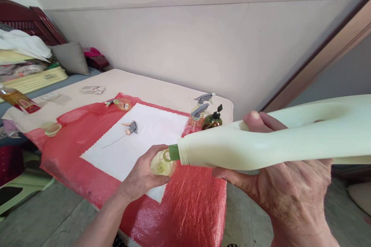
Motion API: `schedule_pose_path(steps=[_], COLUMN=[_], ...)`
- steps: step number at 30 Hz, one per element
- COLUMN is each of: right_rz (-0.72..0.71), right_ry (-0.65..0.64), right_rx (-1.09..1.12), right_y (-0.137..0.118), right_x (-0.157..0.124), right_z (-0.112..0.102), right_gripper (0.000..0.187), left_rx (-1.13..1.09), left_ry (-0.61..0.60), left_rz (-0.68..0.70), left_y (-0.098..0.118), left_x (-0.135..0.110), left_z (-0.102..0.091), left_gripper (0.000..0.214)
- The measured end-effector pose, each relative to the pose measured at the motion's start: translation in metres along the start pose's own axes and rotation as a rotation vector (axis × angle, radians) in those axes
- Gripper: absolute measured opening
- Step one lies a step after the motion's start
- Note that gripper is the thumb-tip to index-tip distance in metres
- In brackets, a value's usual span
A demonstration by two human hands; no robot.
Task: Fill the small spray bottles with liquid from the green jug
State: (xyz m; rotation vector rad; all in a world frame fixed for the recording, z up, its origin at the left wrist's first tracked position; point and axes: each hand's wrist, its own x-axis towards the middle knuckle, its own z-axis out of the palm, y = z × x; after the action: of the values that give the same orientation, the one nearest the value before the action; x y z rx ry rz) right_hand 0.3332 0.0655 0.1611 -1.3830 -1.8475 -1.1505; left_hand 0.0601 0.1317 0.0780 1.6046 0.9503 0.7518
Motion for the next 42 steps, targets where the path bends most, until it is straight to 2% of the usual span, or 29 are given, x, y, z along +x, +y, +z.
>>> schedule_pose_path(steps=[3, 14, 25, 38, 42], right_rz=[0.012, -0.008, -0.107, -0.050, -0.075], right_ry=[-0.036, -0.044, 0.019, -0.003, -0.002], right_rx=[0.012, -0.009, -0.076, -0.080, -0.096], right_y=[-0.0001, -0.0011, 0.0021, 0.0004, -0.0010], right_x=[0.0022, 0.0039, 0.0065, 0.0031, 0.0055], right_z=[-0.0029, -0.0037, -0.0030, -0.0050, -0.0058], right_gripper=[0.097, 0.095, 0.091, 0.091, 0.092], left_rx=[0.016, 0.050, 0.077, 0.063, 0.062], left_ry=[-0.002, -0.008, -0.009, -0.013, -0.010], left_rz=[0.000, -0.008, -0.020, -0.043, -0.043], left_y=[0.0006, 0.0027, 0.0036, 0.0033, 0.0033], left_x=[-0.0002, -0.0002, 0.0007, -0.0006, -0.0004], left_z=[0.0003, 0.0000, -0.0008, -0.0008, -0.0009], left_gripper=[0.064, 0.065, 0.064, 0.064, 0.064])
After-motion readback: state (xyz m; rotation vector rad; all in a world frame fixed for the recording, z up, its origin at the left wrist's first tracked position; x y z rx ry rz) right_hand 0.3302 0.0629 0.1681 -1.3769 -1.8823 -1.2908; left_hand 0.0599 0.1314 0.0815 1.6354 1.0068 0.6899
